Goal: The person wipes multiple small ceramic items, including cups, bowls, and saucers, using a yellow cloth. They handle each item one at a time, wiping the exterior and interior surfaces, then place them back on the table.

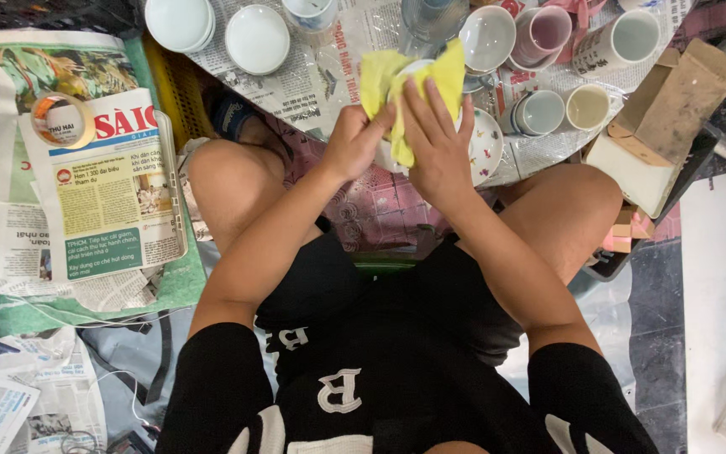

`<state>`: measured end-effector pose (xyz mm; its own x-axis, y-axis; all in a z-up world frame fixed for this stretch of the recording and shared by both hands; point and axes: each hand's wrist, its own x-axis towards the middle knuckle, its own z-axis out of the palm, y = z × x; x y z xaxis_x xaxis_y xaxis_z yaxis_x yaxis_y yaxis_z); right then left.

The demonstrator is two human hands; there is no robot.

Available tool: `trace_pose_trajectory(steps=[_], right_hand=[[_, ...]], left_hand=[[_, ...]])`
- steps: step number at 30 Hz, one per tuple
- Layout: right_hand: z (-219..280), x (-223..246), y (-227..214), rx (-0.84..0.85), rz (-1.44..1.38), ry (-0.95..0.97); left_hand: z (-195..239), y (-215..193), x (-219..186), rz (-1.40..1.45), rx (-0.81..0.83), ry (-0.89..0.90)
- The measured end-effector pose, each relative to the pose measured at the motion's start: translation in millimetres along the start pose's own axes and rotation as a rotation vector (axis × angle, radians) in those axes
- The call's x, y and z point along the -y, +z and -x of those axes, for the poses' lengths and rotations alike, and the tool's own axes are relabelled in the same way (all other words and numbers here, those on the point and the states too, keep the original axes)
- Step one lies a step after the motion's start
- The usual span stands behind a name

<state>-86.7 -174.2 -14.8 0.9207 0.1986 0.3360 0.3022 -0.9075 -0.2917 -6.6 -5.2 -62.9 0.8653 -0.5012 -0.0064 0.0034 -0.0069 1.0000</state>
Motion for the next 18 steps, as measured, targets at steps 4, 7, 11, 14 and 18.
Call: trace_pose_trajectory(steps=[4,7,11,14,18], right_hand=[[-0.9,-11.5,-6.2,-0.153,-0.145,-0.161],[-0.8,-16.8,-10.8,-0.202,-0.180,-0.178],[-4.6,-13.2,-20.0,-0.216,-0.267,-0.143],[-8.0,-9.5,-29.8,-0.173,-0.557,-0.155],[-2.3,-6.9,-27.0,-0.191,-1.002,-0.133]], left_hand=[[1.3,4.3,5.0,0.320,-0.084,0.052],[2.3,8.0,3.9,0.395,-0.160,0.117],[-3.7,1.4,-2.9,0.194,-0.264,0.269],[-0.6,-11.2,-4.2,0.167,-0.282,0.298],[4.3,-13.7,-3.9,-0.180,-0.324,0.430]])
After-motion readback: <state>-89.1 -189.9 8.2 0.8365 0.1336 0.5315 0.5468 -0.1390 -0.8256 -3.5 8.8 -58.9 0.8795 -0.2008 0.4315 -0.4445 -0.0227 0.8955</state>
